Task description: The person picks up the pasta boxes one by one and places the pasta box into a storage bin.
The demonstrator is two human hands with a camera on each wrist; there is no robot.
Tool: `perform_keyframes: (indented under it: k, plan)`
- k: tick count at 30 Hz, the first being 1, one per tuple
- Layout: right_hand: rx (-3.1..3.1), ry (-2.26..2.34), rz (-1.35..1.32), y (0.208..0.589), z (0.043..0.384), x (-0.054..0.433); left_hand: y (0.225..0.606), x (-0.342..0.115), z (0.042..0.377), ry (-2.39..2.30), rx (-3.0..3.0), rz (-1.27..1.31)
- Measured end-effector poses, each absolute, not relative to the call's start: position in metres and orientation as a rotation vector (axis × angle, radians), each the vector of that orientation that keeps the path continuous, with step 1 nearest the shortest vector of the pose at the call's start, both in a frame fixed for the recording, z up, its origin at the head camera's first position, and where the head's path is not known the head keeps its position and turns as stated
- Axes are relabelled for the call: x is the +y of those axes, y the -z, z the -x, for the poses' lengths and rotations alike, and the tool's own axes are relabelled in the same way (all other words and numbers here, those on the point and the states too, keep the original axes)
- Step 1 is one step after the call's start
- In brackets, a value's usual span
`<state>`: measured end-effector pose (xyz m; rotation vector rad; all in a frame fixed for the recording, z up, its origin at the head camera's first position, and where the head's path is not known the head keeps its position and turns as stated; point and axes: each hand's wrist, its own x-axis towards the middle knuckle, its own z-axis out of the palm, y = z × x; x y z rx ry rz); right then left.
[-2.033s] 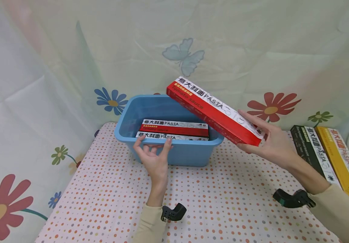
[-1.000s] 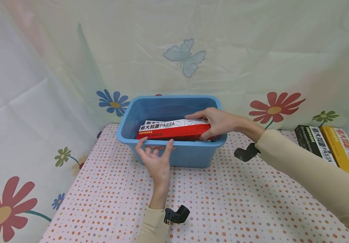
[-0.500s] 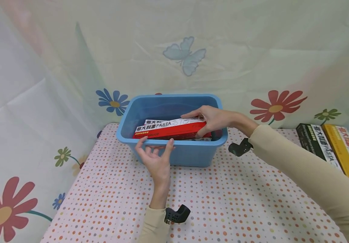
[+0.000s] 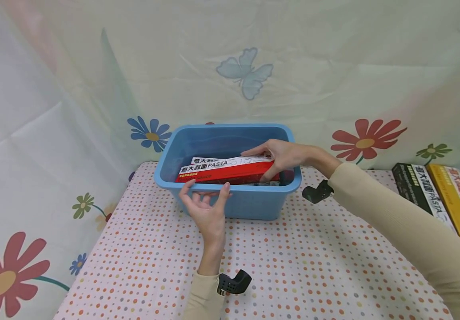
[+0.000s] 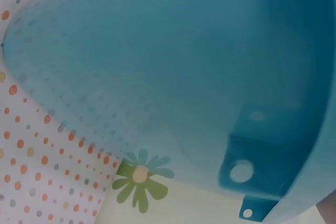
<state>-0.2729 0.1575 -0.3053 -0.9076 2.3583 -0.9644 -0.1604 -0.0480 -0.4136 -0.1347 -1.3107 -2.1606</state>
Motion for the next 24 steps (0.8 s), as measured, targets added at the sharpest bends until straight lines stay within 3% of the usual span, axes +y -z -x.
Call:
perform_keyframes:
  k: [15, 24]
  plan:
    - [2.328, 1.079, 0.923, 0.311, 0.273, 0.156, 0.413, -0.052, 0.159, 2.164, -1.331, 0.133]
    - [2.397, 1.324, 0.868, 0.298, 0.245, 0.199, 0.415, -0.054, 0.159, 2.170, -1.315, 0.150]
